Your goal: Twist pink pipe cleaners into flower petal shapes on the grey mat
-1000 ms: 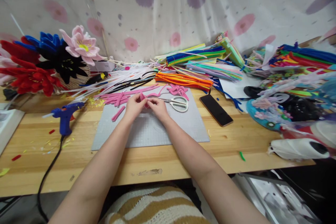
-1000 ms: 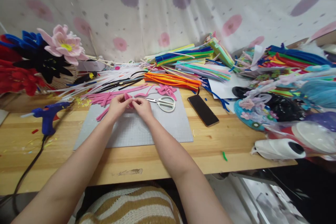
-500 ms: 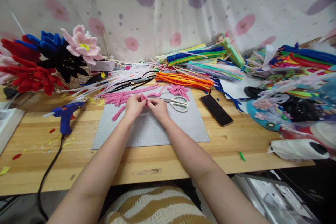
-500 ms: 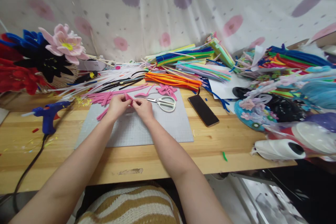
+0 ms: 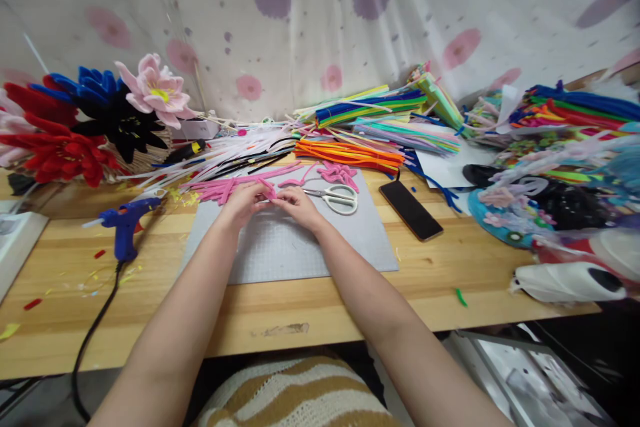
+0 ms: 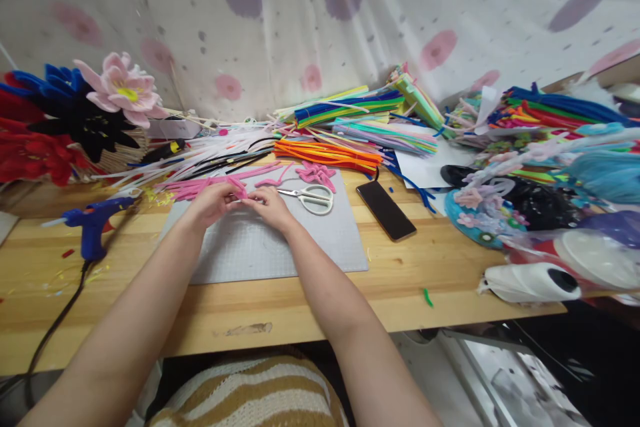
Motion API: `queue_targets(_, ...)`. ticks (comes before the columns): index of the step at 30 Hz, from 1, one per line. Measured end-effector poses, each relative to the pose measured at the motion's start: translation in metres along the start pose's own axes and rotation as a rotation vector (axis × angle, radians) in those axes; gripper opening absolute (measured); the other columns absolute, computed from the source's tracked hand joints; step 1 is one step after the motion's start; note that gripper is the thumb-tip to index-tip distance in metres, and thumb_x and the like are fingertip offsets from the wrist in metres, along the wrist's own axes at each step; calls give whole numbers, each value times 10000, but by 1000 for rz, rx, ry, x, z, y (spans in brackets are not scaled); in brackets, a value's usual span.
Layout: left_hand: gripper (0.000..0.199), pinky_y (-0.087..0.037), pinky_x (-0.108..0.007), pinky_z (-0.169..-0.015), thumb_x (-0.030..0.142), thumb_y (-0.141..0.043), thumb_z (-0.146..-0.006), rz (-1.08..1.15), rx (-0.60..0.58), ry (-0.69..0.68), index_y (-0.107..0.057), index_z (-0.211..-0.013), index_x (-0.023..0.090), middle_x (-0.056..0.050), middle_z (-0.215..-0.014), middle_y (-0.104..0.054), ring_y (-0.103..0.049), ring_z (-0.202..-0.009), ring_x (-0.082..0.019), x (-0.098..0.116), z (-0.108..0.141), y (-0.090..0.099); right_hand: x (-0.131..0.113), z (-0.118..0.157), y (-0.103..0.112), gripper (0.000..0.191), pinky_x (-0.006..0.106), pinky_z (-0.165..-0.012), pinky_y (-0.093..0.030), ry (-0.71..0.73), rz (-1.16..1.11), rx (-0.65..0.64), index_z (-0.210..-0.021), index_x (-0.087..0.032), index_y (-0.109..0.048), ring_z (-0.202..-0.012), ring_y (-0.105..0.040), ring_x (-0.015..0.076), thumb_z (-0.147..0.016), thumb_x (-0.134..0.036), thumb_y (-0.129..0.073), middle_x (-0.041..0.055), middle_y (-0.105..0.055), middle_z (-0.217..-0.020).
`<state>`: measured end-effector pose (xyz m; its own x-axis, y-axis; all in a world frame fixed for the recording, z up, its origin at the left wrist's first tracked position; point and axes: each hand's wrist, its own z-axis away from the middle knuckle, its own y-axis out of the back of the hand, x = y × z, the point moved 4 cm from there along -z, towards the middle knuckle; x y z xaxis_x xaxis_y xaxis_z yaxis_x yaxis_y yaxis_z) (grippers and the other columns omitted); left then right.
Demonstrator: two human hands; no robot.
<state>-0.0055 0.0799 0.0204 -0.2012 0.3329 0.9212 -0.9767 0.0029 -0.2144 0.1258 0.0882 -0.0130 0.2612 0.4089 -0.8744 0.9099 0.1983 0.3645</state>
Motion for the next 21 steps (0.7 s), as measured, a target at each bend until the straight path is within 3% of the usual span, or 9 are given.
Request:
queue_targets(2,176,-507,-249,-594,250,-681,-564,-34,-30,-4,-626,-667,119,-18,-637,-603,-568,-605,-108,1,0,-1,-1,0,1,161,283,-844,-349,19,17,17,-758,-175,-679,-897,-491,144,-769,-319,-608,25,-593,-770)
queue_targets(7,343,-467,-215,-500,417,-752,-526,-197,55,-123,-607,-625,122,4,-560,-552,-502,-496,-77,6,0,3,-8,0,2,145,273,-826,-345,54,-22,-18,-698,-166,-647,-831,-484,131,-753,-297,-626,12,-579,-741)
queue_targets(12,370,-431,-189,-455,380,-798,-467,-212,46,-98,-630,-689,136,8,-602,-577,-517,-495,-76,8,0,4,-13,2,0,154,269,-805,-346,73,-122,-93,-674,-162,-622,-777,-486,121,-727,-305,-644,-3,-571,-722)
queue_targets(17,353,-397,-185,-418,373,-797,-470,-182,-55,17,-653,-680,127,-13,-591,-590,-519,-481,-83,4,-2,2,-16,3,0,207,257,-732,-369,54,-294,-153,-683,-163,-634,-716,-485,110,-737,-362,-614,-6,-546,-704)
queue_targets(21,333,-399,-194,-429,396,-786,-491,-236,-63,-57,-664,-649,129,-28,-593,-605,-526,-496,-94,2,-5,2,-15,4,2,207,259,-740,-376,-9,-357,-134,-685,-163,-650,-729,-492,108,-707,-369,-641,0,-539,-732)
